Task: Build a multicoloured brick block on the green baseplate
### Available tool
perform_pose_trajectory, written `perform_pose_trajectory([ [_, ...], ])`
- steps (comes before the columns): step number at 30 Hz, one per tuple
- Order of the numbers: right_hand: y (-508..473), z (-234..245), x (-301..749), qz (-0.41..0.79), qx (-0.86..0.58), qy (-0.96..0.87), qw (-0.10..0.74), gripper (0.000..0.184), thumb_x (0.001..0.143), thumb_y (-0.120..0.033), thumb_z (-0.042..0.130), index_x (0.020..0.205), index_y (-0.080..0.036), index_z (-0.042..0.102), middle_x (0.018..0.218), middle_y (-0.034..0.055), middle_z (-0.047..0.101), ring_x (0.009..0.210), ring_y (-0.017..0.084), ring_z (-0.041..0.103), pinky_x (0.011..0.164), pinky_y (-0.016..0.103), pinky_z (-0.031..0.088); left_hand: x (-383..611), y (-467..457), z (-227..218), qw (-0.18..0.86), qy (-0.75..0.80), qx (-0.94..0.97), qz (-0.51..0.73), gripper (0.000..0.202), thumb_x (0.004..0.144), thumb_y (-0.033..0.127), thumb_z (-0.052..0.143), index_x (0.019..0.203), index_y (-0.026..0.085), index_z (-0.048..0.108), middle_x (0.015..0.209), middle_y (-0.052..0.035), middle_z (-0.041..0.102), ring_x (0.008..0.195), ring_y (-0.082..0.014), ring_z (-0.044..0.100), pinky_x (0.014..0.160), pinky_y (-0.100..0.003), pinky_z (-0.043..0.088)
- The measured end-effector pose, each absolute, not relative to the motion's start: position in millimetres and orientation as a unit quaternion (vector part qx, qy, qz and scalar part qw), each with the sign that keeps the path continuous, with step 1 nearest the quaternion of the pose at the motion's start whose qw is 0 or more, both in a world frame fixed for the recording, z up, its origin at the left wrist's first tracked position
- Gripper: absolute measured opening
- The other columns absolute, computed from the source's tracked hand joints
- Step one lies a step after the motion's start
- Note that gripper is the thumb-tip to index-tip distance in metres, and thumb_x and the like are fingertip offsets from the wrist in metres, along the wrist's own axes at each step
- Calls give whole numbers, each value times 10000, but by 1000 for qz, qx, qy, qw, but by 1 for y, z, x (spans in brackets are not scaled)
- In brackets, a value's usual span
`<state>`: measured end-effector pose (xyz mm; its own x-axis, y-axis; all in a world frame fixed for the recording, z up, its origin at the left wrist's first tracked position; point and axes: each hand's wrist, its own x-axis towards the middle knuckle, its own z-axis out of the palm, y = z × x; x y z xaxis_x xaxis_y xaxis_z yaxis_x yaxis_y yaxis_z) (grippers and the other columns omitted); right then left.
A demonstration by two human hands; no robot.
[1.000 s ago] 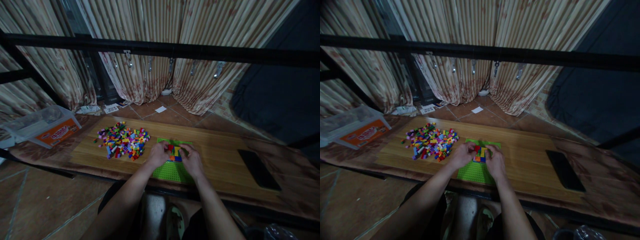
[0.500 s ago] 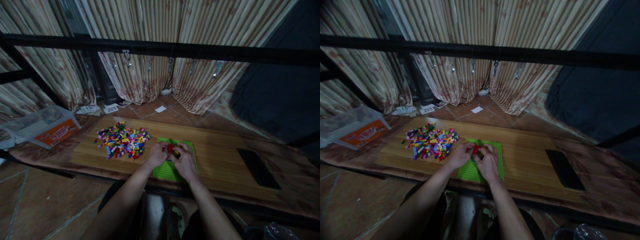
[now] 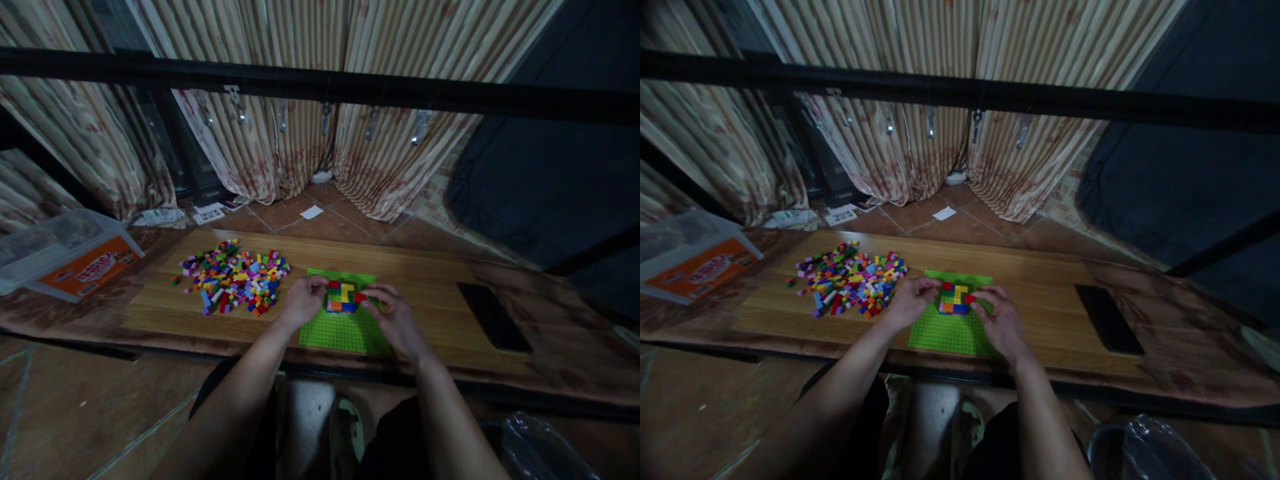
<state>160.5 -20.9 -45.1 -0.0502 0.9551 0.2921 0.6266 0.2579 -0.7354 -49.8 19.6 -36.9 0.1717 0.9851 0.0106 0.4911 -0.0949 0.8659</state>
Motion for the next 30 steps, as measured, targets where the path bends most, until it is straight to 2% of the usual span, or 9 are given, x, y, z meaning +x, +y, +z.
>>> perform_pose_trajectory([
  [3, -28, -47, 174, 234, -581, -686, 371, 255, 837, -427, 588, 982, -257, 713, 1098, 64, 599, 1052, 217, 570, 973, 419, 423, -46, 15, -34, 375, 537, 686, 316, 282, 820, 170, 505, 1022, 196, 699, 903, -19, 727, 803, -147, 660, 780, -266, 524],
  [9, -26, -60, 163, 235, -552, -712, 364, 238, 845, -390, 599, 1018, -273, 715, 1084, 59, 603, 1044, 204, 577, 950, 398, 451, -38, 3, -26, 281, 500, 765, 294, 303, 782, 120, 556, 1025, 226, 702, 1075, -25, 673, 982, -156, 617, 942, -287, 461],
  [13, -23, -63, 156, 206, -563, -718, 354, 224, 842, -363, 603, 1012, -281, 723, 1117, 61, 609, 1035, 214, 592, 951, 413, 463, -35, 1, -28, 247, 494, 786, 277, 293, 777, 131, 581, 1011, 251, 711, 1067, -15, 665, 1027, -162, 585, 968, -300, 432],
  [21, -23, -63, 157, 171, -568, -729, 343, 230, 845, -338, 591, 1021, -280, 727, 1133, 69, 623, 1057, 234, 593, 946, 428, 477, -27, -2, -34, 184, 470, 828, 244, 210, 832, 282, 602, 1005, 292, 721, 1018, -24, 670, 1014, -211, 542, 976, -407, 335],
  [30, -28, -69, 151, 137, -589, -723, 333, 283, 879, -365, 529, 1066, -261, 715, 1142, 78, 655, 1073, 244, 589, 954, 440, 474, -20, -8, -34, 127, 469, 846, 219, 203, 878, 227, 517, 874, 252, 718, 917, -37, 670, 965, -218, 521, 994, -468, 270],
])
